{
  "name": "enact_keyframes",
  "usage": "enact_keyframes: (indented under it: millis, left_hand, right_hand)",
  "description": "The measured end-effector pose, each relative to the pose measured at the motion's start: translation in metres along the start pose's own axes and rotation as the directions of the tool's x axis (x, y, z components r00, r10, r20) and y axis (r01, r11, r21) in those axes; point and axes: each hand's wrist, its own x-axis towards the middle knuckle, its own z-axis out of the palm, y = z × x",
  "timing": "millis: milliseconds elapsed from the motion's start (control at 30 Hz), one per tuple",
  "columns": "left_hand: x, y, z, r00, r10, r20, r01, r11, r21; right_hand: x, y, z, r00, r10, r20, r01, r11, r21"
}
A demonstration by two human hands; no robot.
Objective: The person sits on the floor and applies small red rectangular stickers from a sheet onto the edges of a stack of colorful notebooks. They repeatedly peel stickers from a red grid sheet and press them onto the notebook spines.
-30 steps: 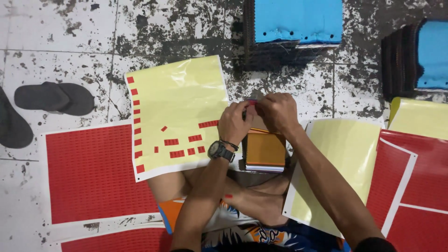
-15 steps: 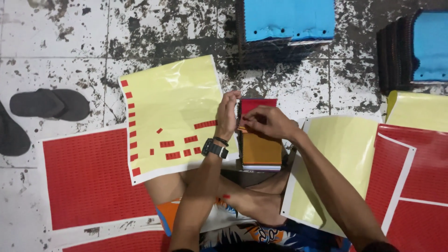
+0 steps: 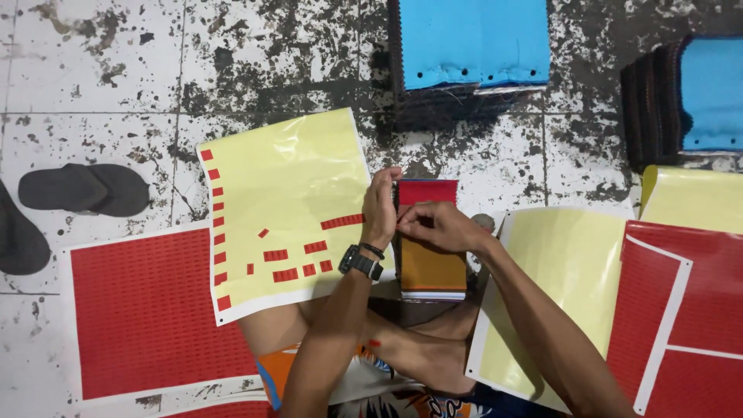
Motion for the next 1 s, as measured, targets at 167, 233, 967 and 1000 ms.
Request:
enact_keyframes:
  millis: [167, 233, 967, 1000]
  left_hand:
    - [0.006, -0.013, 0.003, 0.985, -0.068, -0.159, 0.083, 0.992, 0.092]
    - [0.006, -0.016, 0.001, 0.966, -0.078, -0.248, 0.106, 0.989, 0.101]
    - [-0.022, -0.023, 0.002, 0.959, 0.279, 0.049, -0.240, 0.711, 0.661]
    - [-0.022, -0.027, 0.004, 0.939, 0.337, 0.062, -0.279, 0.648, 0.708]
  right_hand:
    - [0.001, 0.020, -0.002, 1.000, -0.027, -0.002, 0.027, 1.000, -0.006]
    - [0.003, 0.028, -0.004, 0.999, -0.047, -0.012, 0.047, 0.999, 0.010]
    - [0.047, 0.067, -0.018, 0.957, 0.143, -0.254, -0.241, 0.877, -0.416]
    - [0.047, 0.058, -0.016, 0.946, 0.169, -0.278, -0.284, 0.845, -0.454]
